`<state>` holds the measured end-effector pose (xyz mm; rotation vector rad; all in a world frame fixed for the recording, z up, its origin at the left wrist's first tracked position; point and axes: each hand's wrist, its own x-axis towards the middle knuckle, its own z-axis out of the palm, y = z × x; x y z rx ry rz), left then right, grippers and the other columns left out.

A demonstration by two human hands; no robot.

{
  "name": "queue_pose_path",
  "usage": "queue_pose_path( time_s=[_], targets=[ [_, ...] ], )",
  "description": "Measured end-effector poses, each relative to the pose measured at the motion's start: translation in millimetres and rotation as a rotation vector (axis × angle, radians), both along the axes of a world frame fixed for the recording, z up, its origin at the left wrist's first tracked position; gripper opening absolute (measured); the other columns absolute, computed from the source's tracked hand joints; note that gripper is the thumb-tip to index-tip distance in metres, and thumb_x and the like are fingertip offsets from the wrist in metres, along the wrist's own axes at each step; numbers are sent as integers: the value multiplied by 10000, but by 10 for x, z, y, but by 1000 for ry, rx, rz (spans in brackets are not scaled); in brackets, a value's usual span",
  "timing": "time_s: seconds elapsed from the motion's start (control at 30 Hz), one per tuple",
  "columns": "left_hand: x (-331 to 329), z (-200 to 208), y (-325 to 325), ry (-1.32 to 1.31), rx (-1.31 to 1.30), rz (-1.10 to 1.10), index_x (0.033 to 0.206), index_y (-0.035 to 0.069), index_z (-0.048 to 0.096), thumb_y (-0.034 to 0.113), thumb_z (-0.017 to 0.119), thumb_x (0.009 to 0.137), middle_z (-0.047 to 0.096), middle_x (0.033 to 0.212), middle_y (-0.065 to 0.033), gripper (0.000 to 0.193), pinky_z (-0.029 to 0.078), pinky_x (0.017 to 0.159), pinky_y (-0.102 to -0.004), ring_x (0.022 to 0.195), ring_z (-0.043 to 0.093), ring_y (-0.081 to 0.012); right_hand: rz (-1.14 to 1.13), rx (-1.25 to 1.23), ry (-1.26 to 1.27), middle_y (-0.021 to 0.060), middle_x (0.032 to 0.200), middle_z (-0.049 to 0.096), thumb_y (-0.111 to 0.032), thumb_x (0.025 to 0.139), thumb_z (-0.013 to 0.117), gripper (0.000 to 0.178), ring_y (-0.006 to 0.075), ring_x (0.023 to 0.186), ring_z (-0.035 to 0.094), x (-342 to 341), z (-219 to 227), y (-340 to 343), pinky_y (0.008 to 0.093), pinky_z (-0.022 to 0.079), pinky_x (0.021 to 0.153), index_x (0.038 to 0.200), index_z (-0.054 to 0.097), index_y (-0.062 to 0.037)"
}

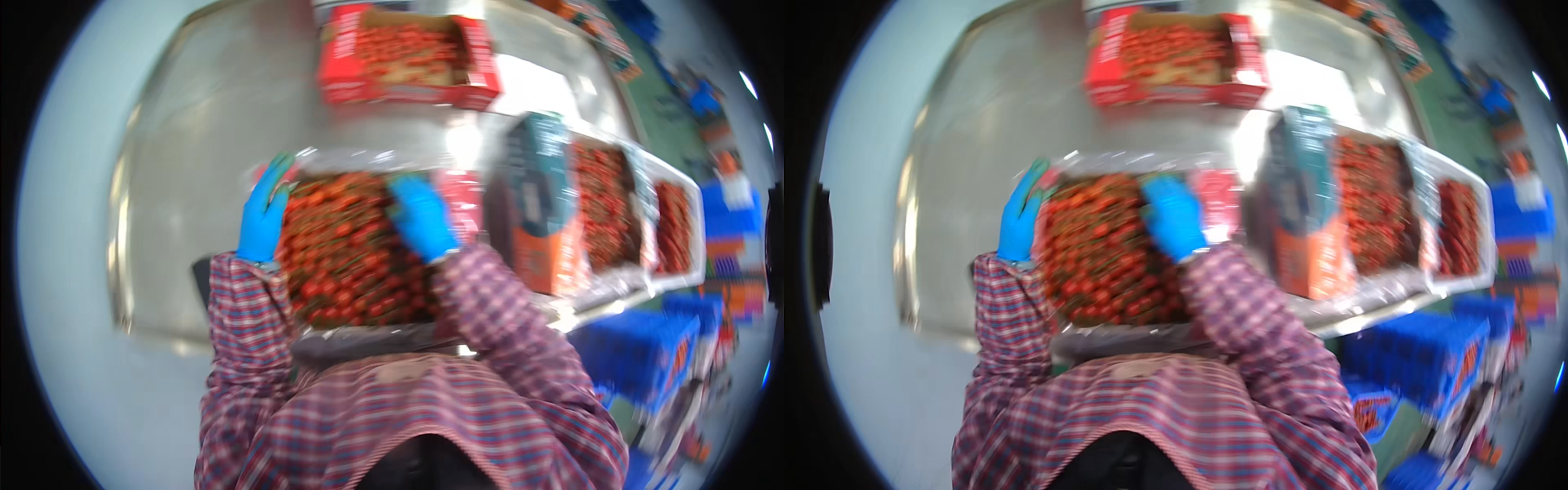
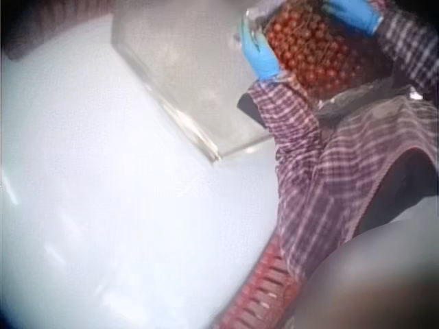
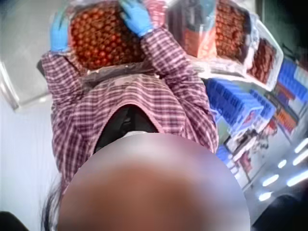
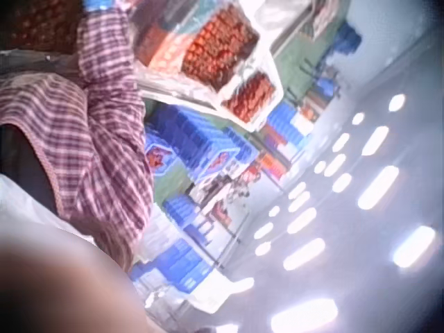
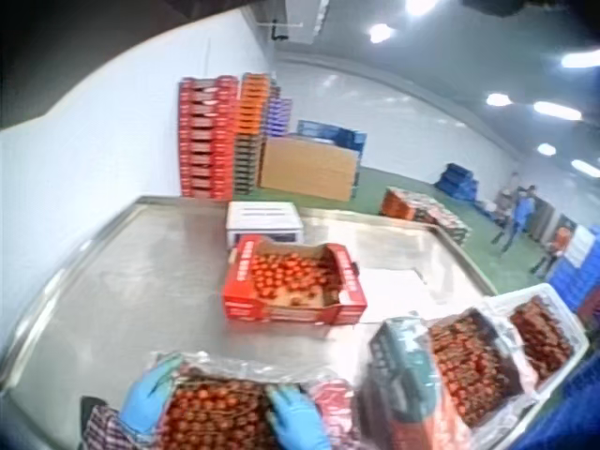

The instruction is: The person lines a cardboard tomato box with a plastic liner, then transfers vine tomatoes by hand from a white basket into the box, occasionally using shears to trim clusters, and arranges the tomatoes to fill the box. They repeat the filling with additional boxes on the stainless steel table.

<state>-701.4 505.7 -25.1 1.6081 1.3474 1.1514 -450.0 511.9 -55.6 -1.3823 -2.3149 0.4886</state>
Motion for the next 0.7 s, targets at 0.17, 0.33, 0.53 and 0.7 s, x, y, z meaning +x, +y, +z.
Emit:
queue_pose_path(
  time_s=[0.17, 0.33, 0.53, 0.7],
  targets=[
    [-712, -2, -1103, -153, -64, 361, 1217, -25, 508, 90, 421, 929, 552, 1212, -131, 323, 343, 1004, -311, 1142, 500, -196, 52, 155, 30, 94, 837, 589, -116, 757, 634, 129, 269, 829, 553, -257, 229, -46, 385, 470, 750, 879, 666, -93],
    [-558, -57, -1572, -199, -106, 386, 1158, -22, 553, 56, 419, 921, 598, 1128, -121, 283, 407, 939, -302, 1063, 551, -190, 124, 221, -206, 93, 837, 591, -205, 746, 661, 136, 283, 835, 566, -808, -41, 99, 392, 475, 734, 837, 679, -105],
    [-359, -100, -1839, -196, -181, 266, 1133, -8, 566, 34, 429, 918, 608, 1119, -124, 259, 414, 928, -298, 1065, 551, -179, 48, -37, -456, 152, 921, 604, -259, 690, 682, 261, 321, 827, 598, -1193, -233, 324, 422, 492, 739, 848, 644, -55],
    [-192, -139, -1643, 1, -48, 226, 1137, 36, 577, 34, 501, 850, 601, 1110, -137, 297, 418, 928, -335, 1041, 567, -262, -20, -430, 423, 124, 804, 600, -221, 711, 695, 296, 216, 730, 585, -765, 240, 102, 339, 476, 682, 870, 564, -9]
  ],
)
